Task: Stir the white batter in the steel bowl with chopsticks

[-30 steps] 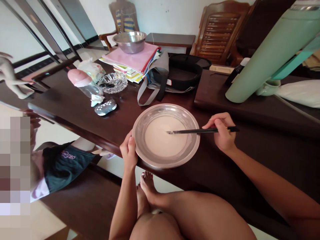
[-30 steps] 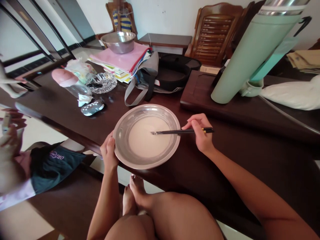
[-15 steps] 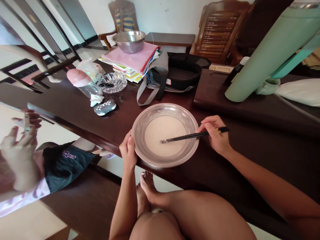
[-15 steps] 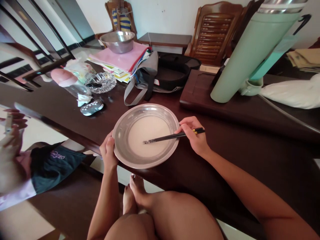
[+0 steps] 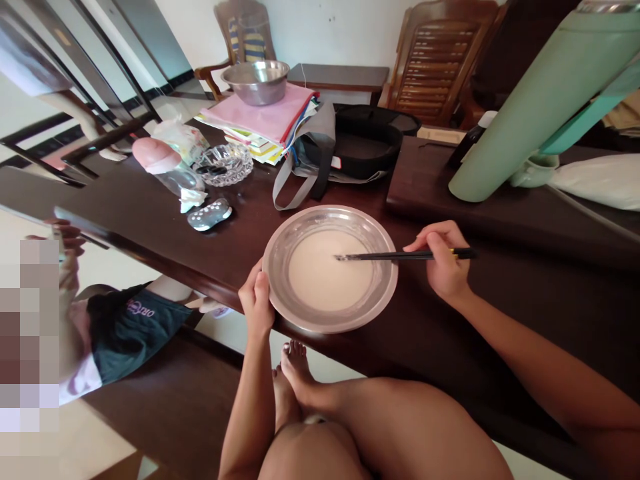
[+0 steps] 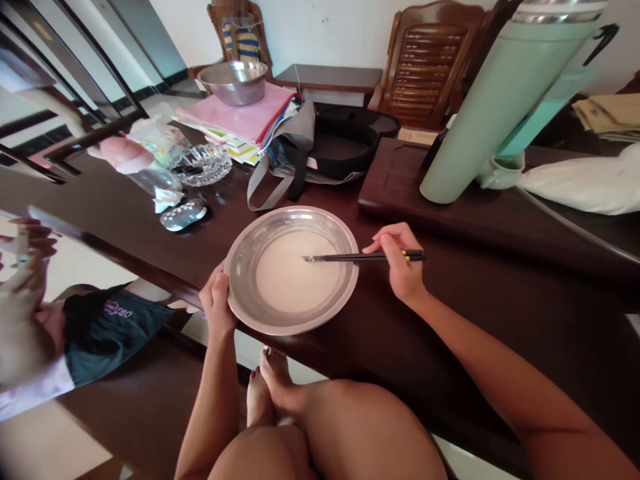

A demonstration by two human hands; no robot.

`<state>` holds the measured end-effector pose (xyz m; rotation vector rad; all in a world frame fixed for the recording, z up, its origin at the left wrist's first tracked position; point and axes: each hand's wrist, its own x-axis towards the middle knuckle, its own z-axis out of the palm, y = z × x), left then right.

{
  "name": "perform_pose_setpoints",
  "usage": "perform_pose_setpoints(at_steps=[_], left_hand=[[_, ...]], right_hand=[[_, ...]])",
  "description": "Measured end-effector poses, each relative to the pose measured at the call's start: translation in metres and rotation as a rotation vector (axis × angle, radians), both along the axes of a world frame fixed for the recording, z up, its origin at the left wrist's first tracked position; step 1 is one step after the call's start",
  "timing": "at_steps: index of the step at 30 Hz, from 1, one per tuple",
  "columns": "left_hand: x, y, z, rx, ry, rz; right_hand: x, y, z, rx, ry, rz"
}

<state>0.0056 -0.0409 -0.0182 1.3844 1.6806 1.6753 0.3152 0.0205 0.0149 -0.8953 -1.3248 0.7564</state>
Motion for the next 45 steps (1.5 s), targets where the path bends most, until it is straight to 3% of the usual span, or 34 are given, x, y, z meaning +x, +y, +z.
perform_pose_setpoints(at_steps=[3,6,11,16,21,23,26,28,31,33,37,42,45], left_hand=[[0.0002,0.0000,0.0002,0.002,-0.006,-0.007],[0.0006,0.0004,0.0004,-0.001,-0.010,0.001],[0.0012,0.0014,0.0002,0.014,-0.005,-0.010],[0.0014,0.0006,0.0009,-0.007,-0.006,0.006],[0.0006,0.0008,0.0007,-0.020,0.005,0.004],[0.0004,0.0008,0.0007,-0.006,0.002,-0.002],[0.0009,0.0001,0.0011,0.008,-0.003,-0.004],[0.0013,-0.0004,0.0014,0.006,-0.003,0.000],[0.0015,-0.0006,0.0017,-0.019,0.004,0.007],[0.0011,-0.0003,0.0015,-0.037,0.013,0.011],[0.0000,0.0003,-0.0002,-0.030,0.017,0.021],[-0.0005,-0.0001,-0.0021,-0.034,0.001,0.007],[-0.0004,-0.0003,-0.0017,-0.032,0.004,0.009]], right_hand=[[-0.0012,-0.0018,-0.0005,-0.015,0.049,0.081],[-0.0023,-0.0039,-0.0009,-0.056,-0.062,0.176],[0.0002,-0.0008,-0.0003,0.003,0.026,0.000],[-0.0012,-0.0027,-0.0001,-0.039,-0.067,0.128],[0.0000,-0.0016,-0.0001,0.003,0.007,0.024],[-0.0005,-0.0021,-0.0003,-0.010,0.014,0.050],[-0.0016,-0.0030,-0.0003,-0.005,-0.134,0.155],[-0.0012,-0.0024,-0.0003,0.029,-0.168,0.136],[0.0004,-0.0011,-0.0011,0.055,-0.026,0.033],[0.0004,-0.0016,-0.0019,0.045,0.020,0.055],[-0.0006,-0.0027,-0.0021,0.030,-0.163,0.184],[0.0003,-0.0011,-0.0016,0.010,-0.018,0.030],[-0.0003,-0.0028,-0.0019,-0.027,-0.068,0.122]])
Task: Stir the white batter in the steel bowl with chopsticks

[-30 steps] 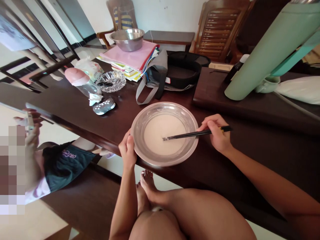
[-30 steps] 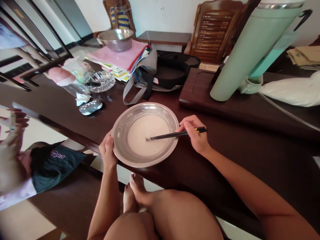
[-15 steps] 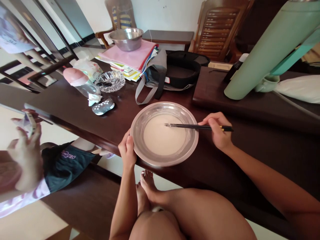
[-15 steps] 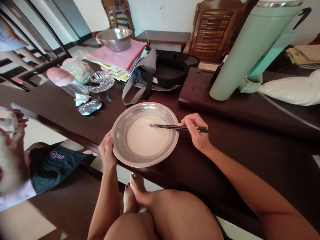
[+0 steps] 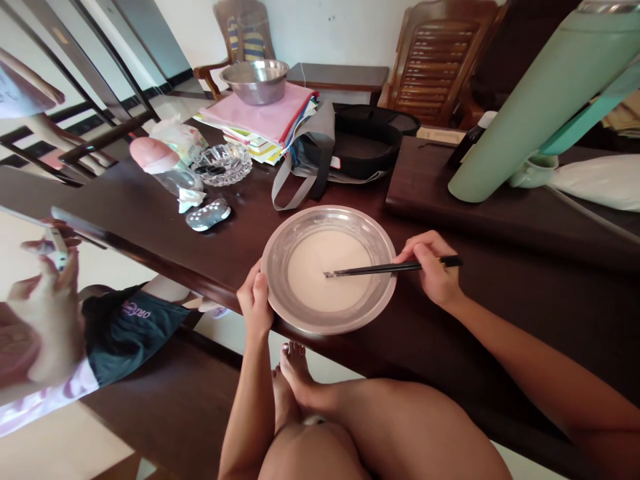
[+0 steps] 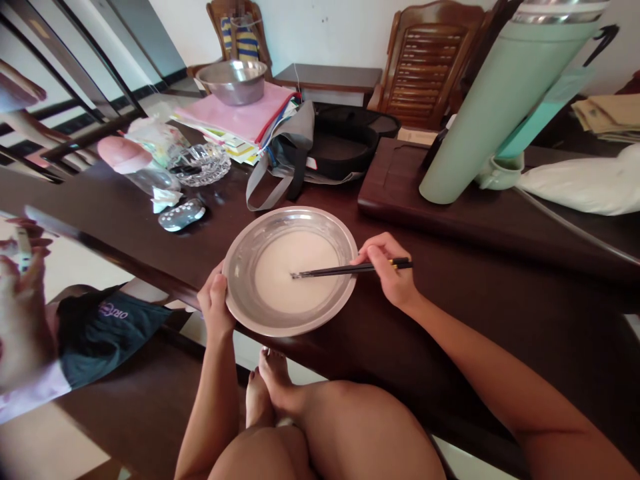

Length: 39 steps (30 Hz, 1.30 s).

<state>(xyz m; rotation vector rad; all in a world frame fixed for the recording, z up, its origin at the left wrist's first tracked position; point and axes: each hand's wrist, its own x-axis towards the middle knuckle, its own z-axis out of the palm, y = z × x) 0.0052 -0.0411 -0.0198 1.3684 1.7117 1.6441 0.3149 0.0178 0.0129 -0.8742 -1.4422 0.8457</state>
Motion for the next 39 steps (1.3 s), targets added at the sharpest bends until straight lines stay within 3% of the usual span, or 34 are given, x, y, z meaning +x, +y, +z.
perform_pose_setpoints(at_steps=[3,7,13,17,21,23,26,31,33,36,39], left_hand=[[0.0005,0.0005,0.0010,0.006,0.004,0.008],[0.0007,0.0010,0.0010,0.012,-0.001,0.003],[-0.0005,0.0004,0.0002,-0.003,0.010,0.021],[-0.0009,0.0006,-0.0001,0.012,0.000,0.001],[0.0000,0.0009,0.0003,0.015,0.002,0.014],[0.0006,0.0009,0.0007,0.022,-0.002,0.013],[0.0013,0.0007,0.0012,0.031,-0.005,0.004],[0.0015,0.0003,0.0022,0.039,-0.004,-0.008],[0.0014,0.0004,0.0022,0.047,-0.008,-0.011],[0.0009,0.0007,0.0017,0.049,-0.010,-0.015],[0.0007,0.0008,0.0014,0.042,-0.007,-0.013]], right_hand=[[-0.0001,-0.0003,0.0003,0.046,-0.100,0.039],[0.0010,0.0015,0.0000,0.034,0.054,-0.060],[0.0012,0.0019,-0.0008,0.061,-0.080,0.054],[0.0018,0.0031,-0.0008,0.043,0.098,-0.052],[0.0005,0.0013,-0.0005,0.004,-0.021,0.041],[0.0005,0.0012,-0.0002,0.020,-0.058,0.012],[0.0009,0.0016,-0.0001,0.032,0.047,-0.101],[-0.0008,-0.0006,-0.0007,0.005,-0.030,0.058],[-0.0004,0.0001,-0.0008,0.032,-0.066,0.040],[0.0012,0.0020,-0.0014,0.049,0.039,-0.054],[0.0010,0.0013,-0.0016,0.007,0.059,-0.003]])
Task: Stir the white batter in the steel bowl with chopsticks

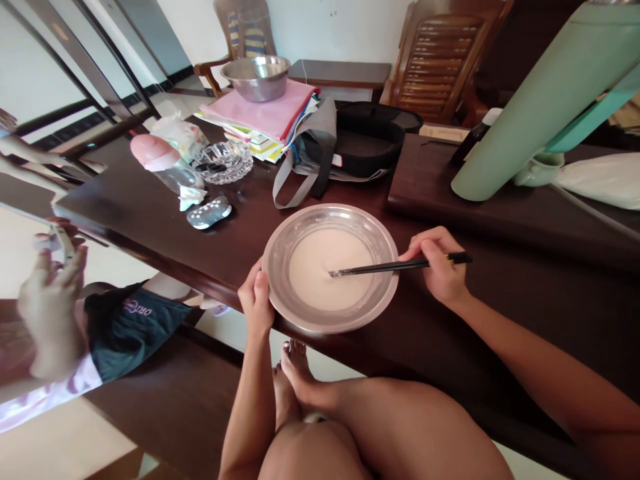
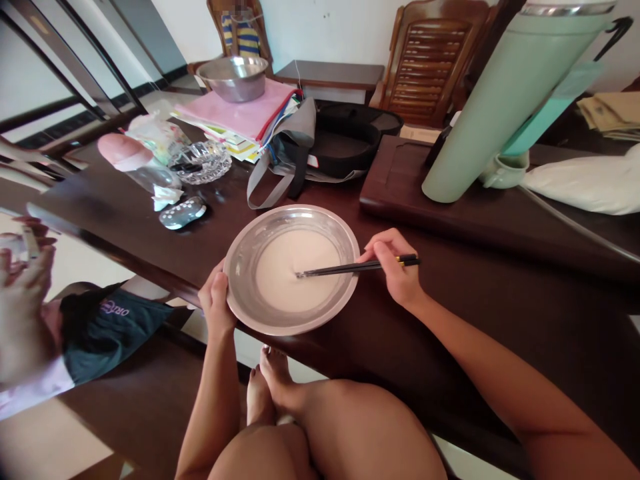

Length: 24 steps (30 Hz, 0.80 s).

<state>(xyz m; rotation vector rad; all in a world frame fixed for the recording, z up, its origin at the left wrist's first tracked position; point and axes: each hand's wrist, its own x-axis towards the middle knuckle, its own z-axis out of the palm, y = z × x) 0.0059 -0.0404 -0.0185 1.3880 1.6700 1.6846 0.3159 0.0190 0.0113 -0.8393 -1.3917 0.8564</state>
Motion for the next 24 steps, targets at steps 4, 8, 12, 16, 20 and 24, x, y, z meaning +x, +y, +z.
perform_pose_setpoints(at_steps=[4,8,12,16,20,24], left_hand=[[0.0003,-0.0003,0.0002,0.010,0.002,0.002],[0.0002,-0.0004,0.0001,0.003,0.001,-0.001],[0.0009,-0.0005,0.0014,-0.018,0.010,0.015],[0.0017,-0.0007,0.0025,-0.013,0.013,0.009],[0.0013,-0.0006,0.0016,-0.010,0.006,0.001],[0.0011,-0.0003,0.0011,-0.007,0.014,0.018]], right_hand=[[-0.0011,-0.0005,0.0010,-0.001,-0.090,0.044],[-0.0011,0.0008,0.0014,0.022,0.020,-0.061],[-0.0021,-0.0010,0.0014,-0.018,-0.096,0.038],[-0.0007,-0.0008,0.0005,0.003,-0.077,-0.038],[-0.0004,-0.0024,-0.0002,-0.005,-0.061,0.013],[-0.0008,-0.0021,0.0006,0.010,-0.151,0.039]])
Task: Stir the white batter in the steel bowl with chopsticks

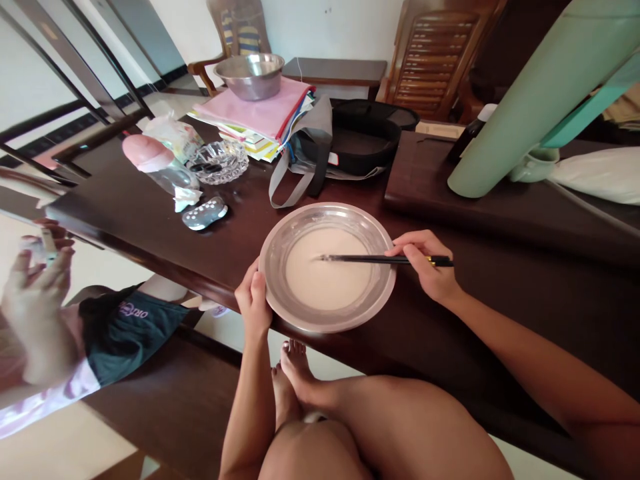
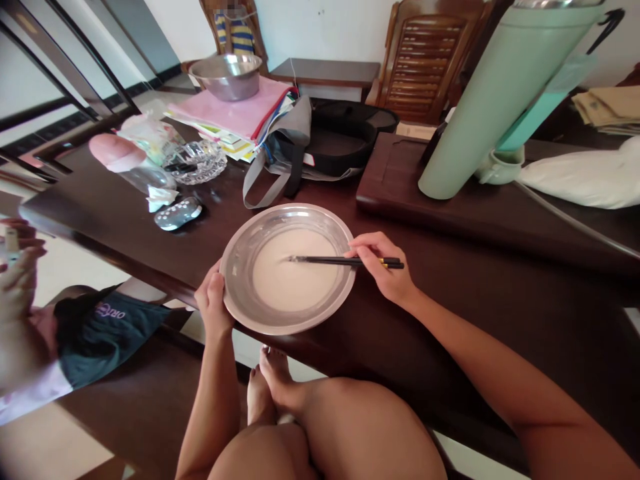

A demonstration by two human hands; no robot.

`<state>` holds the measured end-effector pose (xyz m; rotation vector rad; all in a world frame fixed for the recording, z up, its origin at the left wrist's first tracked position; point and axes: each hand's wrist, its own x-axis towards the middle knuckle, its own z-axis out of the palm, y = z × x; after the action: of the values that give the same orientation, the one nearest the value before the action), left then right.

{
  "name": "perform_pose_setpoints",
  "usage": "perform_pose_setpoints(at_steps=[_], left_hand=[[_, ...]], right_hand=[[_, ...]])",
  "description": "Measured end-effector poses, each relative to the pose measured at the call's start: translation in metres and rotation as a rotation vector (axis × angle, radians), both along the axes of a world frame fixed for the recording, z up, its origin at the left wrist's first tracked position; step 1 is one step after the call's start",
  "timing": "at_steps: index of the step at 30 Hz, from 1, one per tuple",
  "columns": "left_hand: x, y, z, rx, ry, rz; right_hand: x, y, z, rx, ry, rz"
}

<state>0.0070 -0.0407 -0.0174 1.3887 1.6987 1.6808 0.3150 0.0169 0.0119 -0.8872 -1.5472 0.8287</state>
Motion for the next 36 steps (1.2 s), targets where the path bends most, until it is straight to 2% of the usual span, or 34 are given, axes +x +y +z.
perform_pose_setpoints(at_steps=[3,5,8,10,13,15,18,20,23,25,28,30,33,36], left_hand=[[0.0000,0.0001,0.0006,-0.008,-0.001,-0.008],[0.0001,0.0001,0.0012,-0.015,-0.001,-0.007],[0.0004,-0.0001,0.0014,-0.025,0.011,0.010],[0.0005,-0.0002,0.0011,-0.016,0.008,0.008],[0.0006,-0.0001,0.0005,0.005,-0.012,-0.014],[0.0005,0.0000,0.0003,0.009,-0.017,-0.019],[0.0004,0.0001,0.0003,0.011,-0.012,-0.010],[0.0005,0.0000,0.0005,0.007,-0.010,-0.001],[0.0007,-0.0003,0.0013,-0.013,-0.015,-0.002],[0.0011,-0.0006,0.0020,-0.024,-0.013,-0.003],[0.0017,-0.0006,0.0030,-0.019,-0.005,0.005],[0.0020,-0.0003,0.0035,-0.020,-0.001,0.010],[0.0022,0.0000,0.0040,-0.034,-0.003,0.010],[0.0021,-0.0002,0.0038,-0.038,0.004,0.012]], right_hand=[[0.0007,0.0020,0.0001,0.013,0.104,-0.092],[0.0004,0.0021,0.0001,0.000,0.152,-0.070],[-0.0010,0.0004,0.0006,-0.024,0.072,0.004],[-0.0014,-0.0002,0.0011,-0.003,0.028,-0.025],[-0.0007,-0.0004,0.0007,0.039,0.102,-0.087],[-0.0002,-0.0007,-0.0002,0.033,0.141,-0.043],[0.0002,-0.0010,-0.0010,0.019,0.066,0.051],[0.0004,-0.0003,-0.0007,0.028,0.040,0.017],[0.0005,0.0007,0.0003,0.025,0.117,-0.086],[0.0001,0.0002,0.0008,0.000,0.132,-0.072],[-0.0007,-0.0007,0.0011,-0.012,0.048,0.007],[-0.0004,-0.0001,0.0011,0.000,0.033,-0.008],[0.0002,0.0010,0.0009,-0.001,0.121,-0.085],[-0.0008,0.0003,0.0006,-0.031,0.128,-0.035]])
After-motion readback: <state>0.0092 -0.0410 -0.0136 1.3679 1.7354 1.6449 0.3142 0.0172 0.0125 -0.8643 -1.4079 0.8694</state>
